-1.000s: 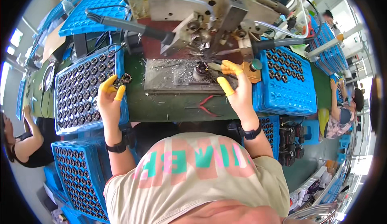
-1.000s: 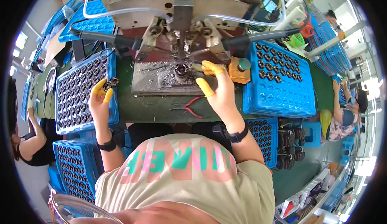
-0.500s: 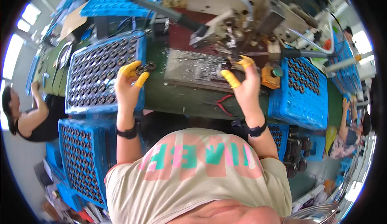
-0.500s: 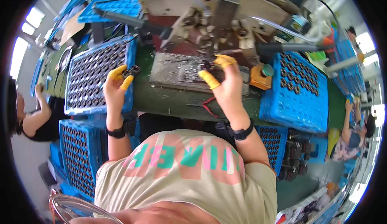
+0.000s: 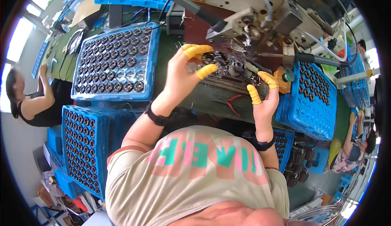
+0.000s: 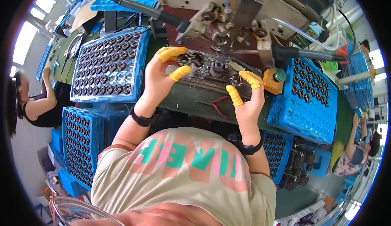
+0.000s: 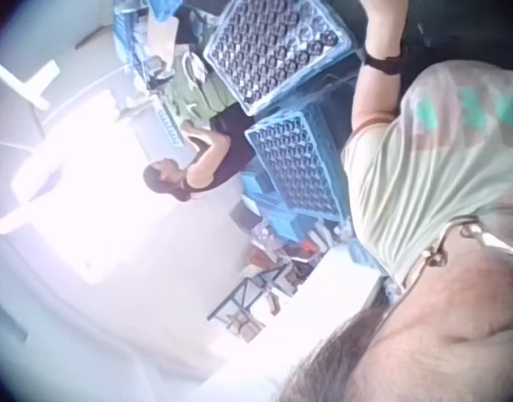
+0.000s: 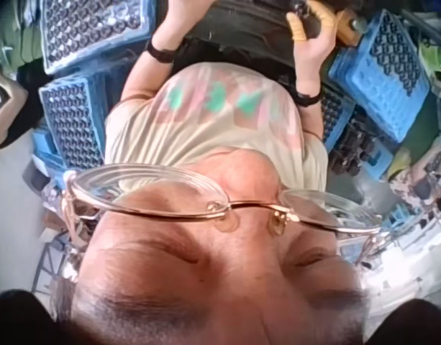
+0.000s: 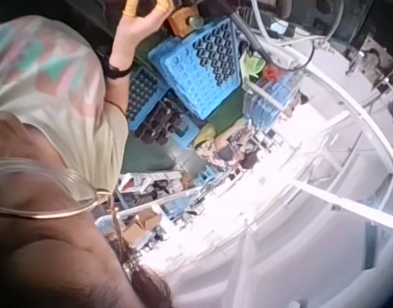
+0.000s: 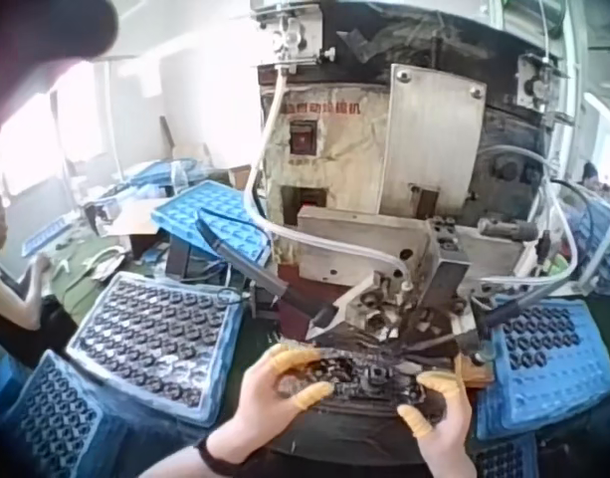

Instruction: Assembling small electronic components into plastic housings using an assembly machine.

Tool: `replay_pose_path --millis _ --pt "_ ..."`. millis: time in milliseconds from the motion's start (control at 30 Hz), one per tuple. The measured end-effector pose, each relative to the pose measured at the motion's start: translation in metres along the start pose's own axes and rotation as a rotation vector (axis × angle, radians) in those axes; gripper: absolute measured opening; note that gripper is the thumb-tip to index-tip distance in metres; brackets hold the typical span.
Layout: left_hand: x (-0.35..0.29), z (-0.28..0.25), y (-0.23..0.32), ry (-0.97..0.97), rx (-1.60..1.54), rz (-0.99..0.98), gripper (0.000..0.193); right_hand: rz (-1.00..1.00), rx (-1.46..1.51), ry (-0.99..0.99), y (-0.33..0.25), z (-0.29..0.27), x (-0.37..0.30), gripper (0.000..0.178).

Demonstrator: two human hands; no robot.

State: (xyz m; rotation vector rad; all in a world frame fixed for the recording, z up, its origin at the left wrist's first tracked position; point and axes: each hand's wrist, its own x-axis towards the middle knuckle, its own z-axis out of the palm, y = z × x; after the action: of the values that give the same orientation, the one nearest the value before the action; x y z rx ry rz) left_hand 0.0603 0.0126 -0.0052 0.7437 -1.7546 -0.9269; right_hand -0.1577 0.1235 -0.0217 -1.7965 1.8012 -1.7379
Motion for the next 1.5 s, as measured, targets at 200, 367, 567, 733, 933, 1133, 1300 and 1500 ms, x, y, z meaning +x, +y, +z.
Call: replay_pose_path --millis 200,367,567,733,933,1133,1300,1500 --pt "0.009 0.051 -0.006 -0.052 -0.105 0.017 0.043 0.025 0.005 0.011 0.000 -0.013 -0.007 0.042" --pt "0.008 0.054 -0.003 -0.044 0.036 0.032 0.042 -0.159 0.021 -0.067 -0.004 -0.008 0.001 0.044" --pt "0.013 0.049 0.006 -0.053 0.087 0.096 0.044 -0.266 -0.033 -0.189 -0.007 0.008 0.012 0.049" --pt "0.018 0.033 0.012 -0.028 0.310 0.190 0.045 -0.290 -0.033 -0.207 -0.005 0.012 0.012 0.049" --pt "0.012 0.000 -0.020 -0.031 0.475 -0.008 0.040 -0.307 -0.064 -0.233 -0.009 0.013 0.012 0.050" --pt "0.003 -0.003 -0.031 -0.011 0.674 0.063 0.043 -0.321 -0.124 -0.263 -0.012 0.015 0.010 0.048" --pt "0.015 0.012 -0.002 -0.100 0.460 0.211 0.050 -0.278 -0.059 -0.175 -0.009 0.010 0.007 0.049" --pt "0.029 0.044 0.001 -0.229 0.306 0.254 0.047 -0.232 -0.106 -0.107 -0.006 -0.005 -0.001 0.048"
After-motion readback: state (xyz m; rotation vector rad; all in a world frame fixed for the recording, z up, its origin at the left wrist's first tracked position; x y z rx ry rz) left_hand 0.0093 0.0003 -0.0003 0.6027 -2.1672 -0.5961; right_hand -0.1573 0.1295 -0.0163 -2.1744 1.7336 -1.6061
